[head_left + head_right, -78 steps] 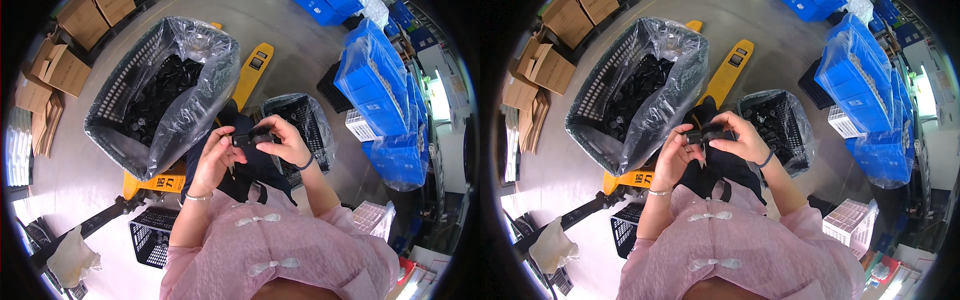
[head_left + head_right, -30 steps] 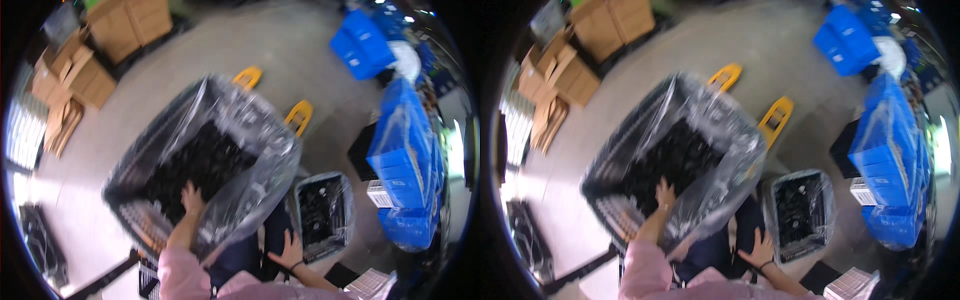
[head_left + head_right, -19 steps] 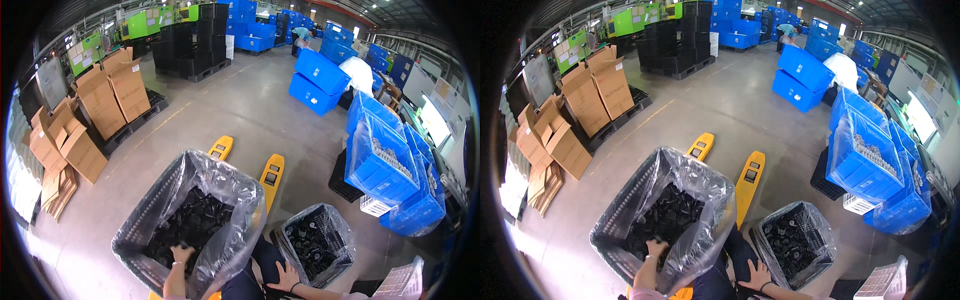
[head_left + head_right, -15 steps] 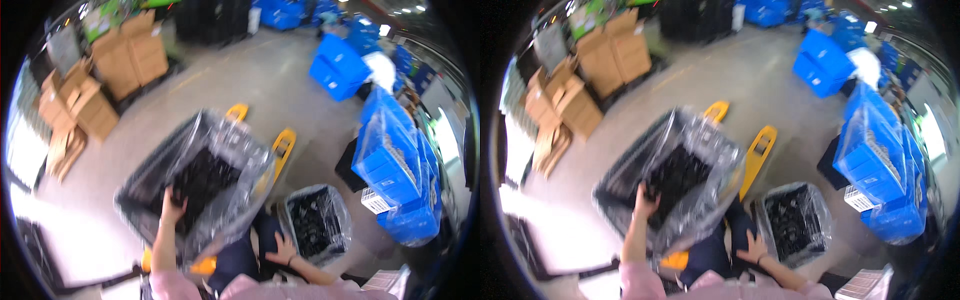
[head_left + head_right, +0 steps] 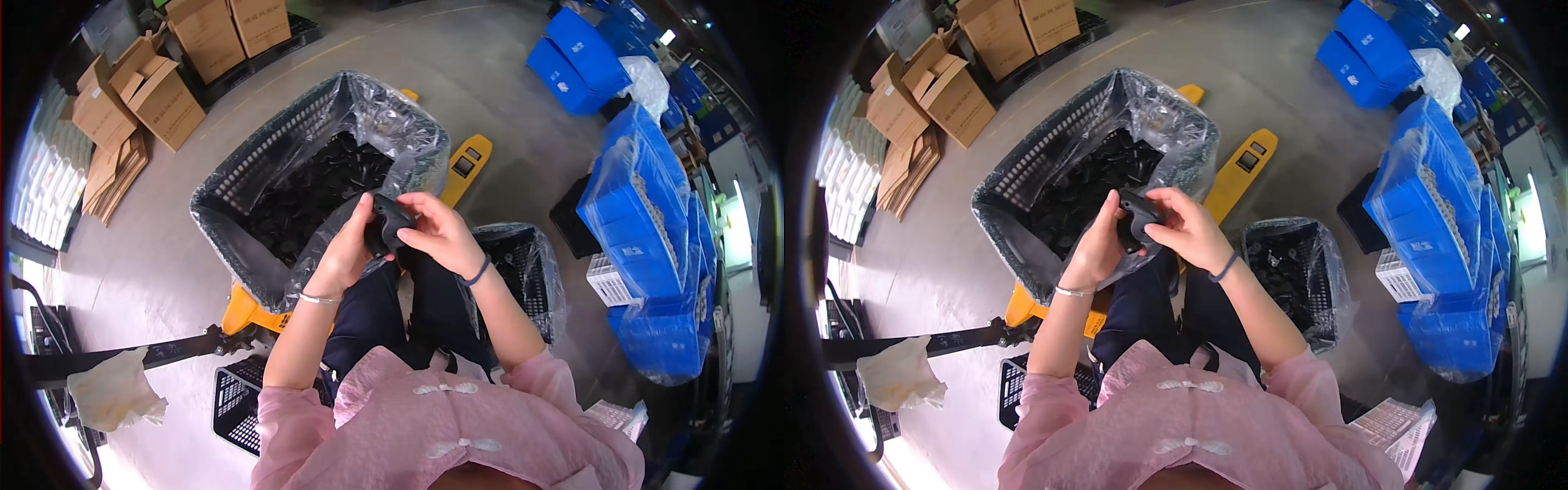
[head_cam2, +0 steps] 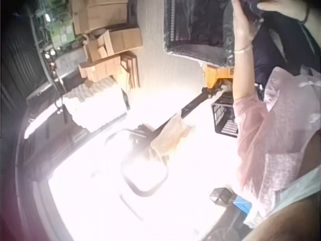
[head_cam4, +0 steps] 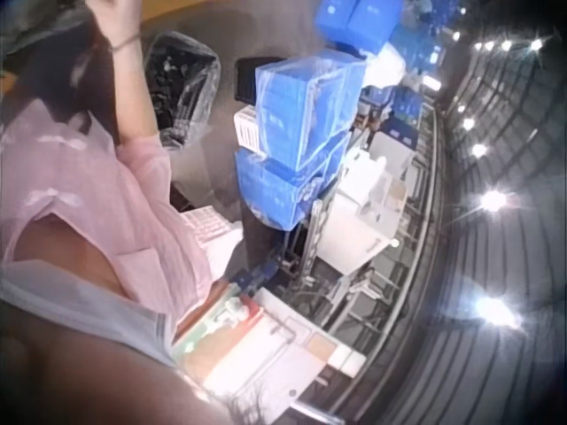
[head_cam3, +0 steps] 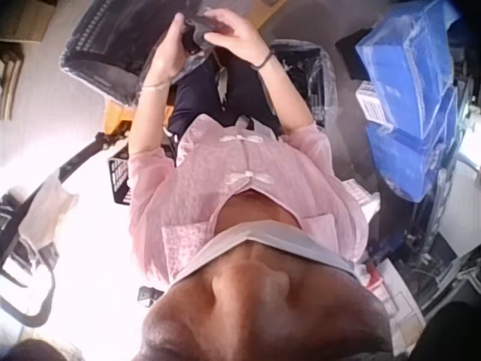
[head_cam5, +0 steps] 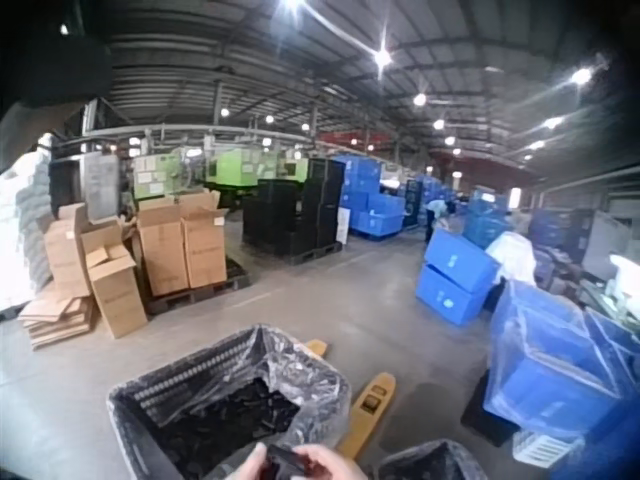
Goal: Picking up and inspecting black plastic components from a bin on a pallet jack.
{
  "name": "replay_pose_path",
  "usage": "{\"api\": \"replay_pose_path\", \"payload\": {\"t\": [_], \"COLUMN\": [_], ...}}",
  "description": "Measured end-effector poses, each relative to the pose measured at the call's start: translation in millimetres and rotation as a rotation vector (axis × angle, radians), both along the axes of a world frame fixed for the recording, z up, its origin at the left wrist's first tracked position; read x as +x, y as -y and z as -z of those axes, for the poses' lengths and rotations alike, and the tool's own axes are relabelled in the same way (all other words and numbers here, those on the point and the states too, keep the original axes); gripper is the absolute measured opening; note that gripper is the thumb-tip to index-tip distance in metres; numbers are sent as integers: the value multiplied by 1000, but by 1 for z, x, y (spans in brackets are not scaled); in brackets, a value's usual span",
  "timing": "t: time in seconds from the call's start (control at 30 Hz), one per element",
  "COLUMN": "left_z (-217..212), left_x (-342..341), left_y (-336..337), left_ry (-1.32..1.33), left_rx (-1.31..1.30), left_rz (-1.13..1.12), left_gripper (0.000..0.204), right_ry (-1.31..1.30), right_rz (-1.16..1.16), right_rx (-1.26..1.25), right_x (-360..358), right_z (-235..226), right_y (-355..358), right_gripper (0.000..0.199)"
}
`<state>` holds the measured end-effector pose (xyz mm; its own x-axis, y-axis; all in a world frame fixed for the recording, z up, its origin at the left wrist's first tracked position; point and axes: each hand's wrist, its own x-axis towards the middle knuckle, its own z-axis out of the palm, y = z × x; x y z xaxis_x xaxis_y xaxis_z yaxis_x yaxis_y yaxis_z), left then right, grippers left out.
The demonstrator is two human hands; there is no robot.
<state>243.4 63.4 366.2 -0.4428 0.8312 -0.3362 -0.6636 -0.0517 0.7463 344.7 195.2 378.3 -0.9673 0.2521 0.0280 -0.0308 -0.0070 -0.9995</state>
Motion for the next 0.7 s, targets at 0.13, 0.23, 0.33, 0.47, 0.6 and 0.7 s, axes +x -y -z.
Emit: {"api": "replay_pose_path", "payload": {"t": [0.13,0.23,0.33,0.47,0.6,0.7], "left_z": [-1,-7,4,14,14,20], "left_x": [19,33,35,34,35,37], "left_y": [-2,-1,0,1,4,1], "left_ry": [-37,-140,-67,-90,193,196], "left_rx": [138,136,168,190,216,488], "left_rz": [-6,-60,8,12,-171,-249], "left_gripper": [37,51,51,47,44,39], "right_ry": [4,-268,-357,-372,-304,-292], "right_rz": [-74,-63,-44,-54,-14,63], "right_rx": [-720,-769,-623,-524,-565,-566], "right_x": [32,45,52,53,52,56], "right_z": [8,17,14,4,3,9], "right_y": [-14,-15,-22,-22,-16,-11], "right_gripper": [37,35,29,30,32,34]}}
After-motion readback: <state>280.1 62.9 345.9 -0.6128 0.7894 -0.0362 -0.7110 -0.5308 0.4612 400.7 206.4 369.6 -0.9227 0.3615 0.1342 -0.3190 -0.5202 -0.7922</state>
